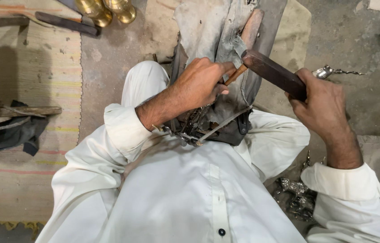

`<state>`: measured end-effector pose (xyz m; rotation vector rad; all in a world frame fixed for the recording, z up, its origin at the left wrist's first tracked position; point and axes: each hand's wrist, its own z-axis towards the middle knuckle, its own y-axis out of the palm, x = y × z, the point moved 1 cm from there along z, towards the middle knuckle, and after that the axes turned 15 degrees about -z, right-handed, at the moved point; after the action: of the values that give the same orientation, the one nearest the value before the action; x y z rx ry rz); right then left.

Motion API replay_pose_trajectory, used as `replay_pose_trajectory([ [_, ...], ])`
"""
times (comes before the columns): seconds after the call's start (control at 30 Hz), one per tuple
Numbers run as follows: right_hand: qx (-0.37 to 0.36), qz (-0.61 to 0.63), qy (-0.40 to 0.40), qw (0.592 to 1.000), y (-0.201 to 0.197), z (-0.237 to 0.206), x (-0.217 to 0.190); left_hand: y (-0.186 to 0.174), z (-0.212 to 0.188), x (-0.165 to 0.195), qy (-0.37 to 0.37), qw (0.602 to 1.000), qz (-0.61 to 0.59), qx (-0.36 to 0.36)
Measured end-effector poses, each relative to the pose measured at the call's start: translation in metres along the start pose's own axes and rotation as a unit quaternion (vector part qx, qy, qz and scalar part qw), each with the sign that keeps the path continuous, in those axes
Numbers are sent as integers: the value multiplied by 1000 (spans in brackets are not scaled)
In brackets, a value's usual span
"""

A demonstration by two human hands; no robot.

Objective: The person sits cross-legged on the floor with a leather work cushion on their lap and hammers a small silver animal figurine using a wooden mallet and a punch, repositioning the figurine between strikes. They set the finished piece aside and pick up another figurine to continue hammering.

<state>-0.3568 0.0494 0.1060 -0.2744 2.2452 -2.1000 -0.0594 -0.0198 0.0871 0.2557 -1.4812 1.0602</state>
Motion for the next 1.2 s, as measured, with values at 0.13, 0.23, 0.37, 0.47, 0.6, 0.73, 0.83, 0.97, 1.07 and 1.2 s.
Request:
replay_pose_trajectory([
  [0.13,10,180,78,981,-2,0,-2,-1,-2,1,16,1000,-3,5],
  [0.23,24,83,12,996,1,-2,-1,0,-6,2,3,1000,1,-7],
  [0.37,73,360,68,927,14,-4,10,2,-12,2,24,999,-31,8],
  [0.47,99,462,62,879,22,-4,20,-1,-17,1,43,998,-43,25],
  [0.6,106,348,36,931,28,-9,14,-1,-16,1,28,999,-41,13],
  [0.73,122,411,76,900,25,-7,-6,0,-11,-1,7,1000,-21,4],
  [0.83,117,313,101,937,11,-9,-8,0,-11,-2,26,999,-22,6],
  [0.97,82,39,22,996,-5,-16,-3,-2,-10,1,55,998,-16,1],
  [1.07,60,28,13,998,-6,-16,-4,0,-10,3,14,1000,7,-8],
  [1.2,48,196,94,975,-7,-18,-2,-2,-8,5,34,999,-1,6],
])
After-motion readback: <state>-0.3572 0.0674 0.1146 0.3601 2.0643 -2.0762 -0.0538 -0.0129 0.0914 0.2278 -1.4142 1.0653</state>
